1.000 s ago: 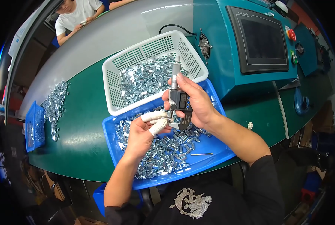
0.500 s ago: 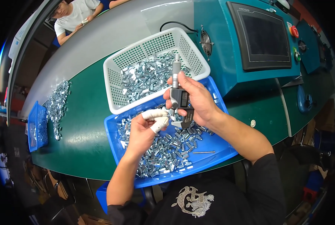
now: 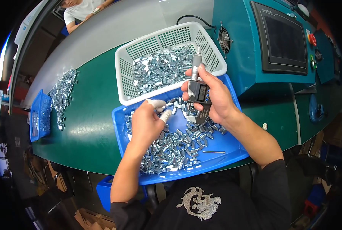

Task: Measure small metal parts using a digital caliper.

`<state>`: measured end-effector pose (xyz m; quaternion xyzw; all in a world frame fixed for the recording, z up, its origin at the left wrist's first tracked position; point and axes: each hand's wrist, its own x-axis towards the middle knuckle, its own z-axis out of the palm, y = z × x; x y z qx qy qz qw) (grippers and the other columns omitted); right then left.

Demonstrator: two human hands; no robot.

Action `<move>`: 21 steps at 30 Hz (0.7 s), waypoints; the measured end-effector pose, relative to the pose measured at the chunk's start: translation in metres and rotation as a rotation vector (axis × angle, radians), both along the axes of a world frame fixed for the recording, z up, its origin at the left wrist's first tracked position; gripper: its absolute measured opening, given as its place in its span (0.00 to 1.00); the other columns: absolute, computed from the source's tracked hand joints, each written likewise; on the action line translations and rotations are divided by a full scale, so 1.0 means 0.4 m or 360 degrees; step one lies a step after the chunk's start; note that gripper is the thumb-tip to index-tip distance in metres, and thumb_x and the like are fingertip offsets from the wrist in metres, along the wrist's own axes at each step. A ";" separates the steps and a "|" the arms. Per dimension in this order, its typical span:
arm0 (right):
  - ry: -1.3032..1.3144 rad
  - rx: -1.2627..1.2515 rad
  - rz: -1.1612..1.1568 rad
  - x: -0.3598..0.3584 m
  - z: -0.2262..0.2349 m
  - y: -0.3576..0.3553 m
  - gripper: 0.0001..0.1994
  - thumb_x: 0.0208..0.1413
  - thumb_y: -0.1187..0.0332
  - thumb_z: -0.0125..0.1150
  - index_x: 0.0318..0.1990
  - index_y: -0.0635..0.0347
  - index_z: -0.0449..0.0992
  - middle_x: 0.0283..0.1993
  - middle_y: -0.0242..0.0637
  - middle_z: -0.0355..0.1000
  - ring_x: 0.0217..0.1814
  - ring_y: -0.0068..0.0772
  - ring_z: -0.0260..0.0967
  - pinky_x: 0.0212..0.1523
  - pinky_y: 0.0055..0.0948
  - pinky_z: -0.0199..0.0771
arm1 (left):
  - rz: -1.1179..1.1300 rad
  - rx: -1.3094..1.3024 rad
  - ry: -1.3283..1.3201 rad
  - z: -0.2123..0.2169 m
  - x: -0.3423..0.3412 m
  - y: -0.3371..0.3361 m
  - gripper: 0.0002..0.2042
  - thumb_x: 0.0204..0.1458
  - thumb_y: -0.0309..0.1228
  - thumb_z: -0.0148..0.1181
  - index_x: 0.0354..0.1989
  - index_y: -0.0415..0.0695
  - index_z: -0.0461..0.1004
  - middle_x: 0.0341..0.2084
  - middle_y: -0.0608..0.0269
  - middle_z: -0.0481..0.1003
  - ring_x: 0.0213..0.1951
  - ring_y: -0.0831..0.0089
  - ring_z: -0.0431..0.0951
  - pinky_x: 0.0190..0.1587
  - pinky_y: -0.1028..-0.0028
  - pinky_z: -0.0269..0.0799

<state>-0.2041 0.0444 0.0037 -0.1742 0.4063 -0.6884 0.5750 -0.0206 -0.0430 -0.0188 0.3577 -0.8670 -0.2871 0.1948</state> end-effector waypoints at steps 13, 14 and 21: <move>-0.0011 0.0050 -0.0024 0.006 0.000 0.005 0.21 0.64 0.50 0.40 0.50 0.60 0.64 0.33 0.39 0.72 0.29 0.26 0.72 0.14 0.17 0.63 | -0.0188 -0.0443 -0.0474 -0.041 -0.004 0.018 0.10 0.40 0.27 0.66 0.34 0.43 0.79 0.29 0.57 0.70 0.33 0.61 0.73 0.35 0.66 0.70; -0.0009 0.0048 -0.0030 0.005 0.001 0.007 0.21 0.64 0.50 0.40 0.50 0.60 0.64 0.33 0.39 0.72 0.29 0.26 0.72 0.14 0.17 0.63 | -0.0193 -0.0446 -0.0471 -0.028 -0.007 0.023 0.10 0.40 0.27 0.66 0.34 0.43 0.79 0.29 0.57 0.70 0.33 0.61 0.73 0.35 0.66 0.70; -0.0018 0.0015 -0.0008 0.004 -0.007 0.005 0.22 0.64 0.49 0.39 0.49 0.60 0.65 0.33 0.40 0.72 0.29 0.25 0.73 0.14 0.17 0.64 | -0.0202 0.1095 0.0594 -0.003 -0.021 0.045 0.14 0.50 0.23 0.61 0.46 0.36 0.72 0.31 0.66 0.75 0.35 0.80 0.73 0.39 0.77 0.71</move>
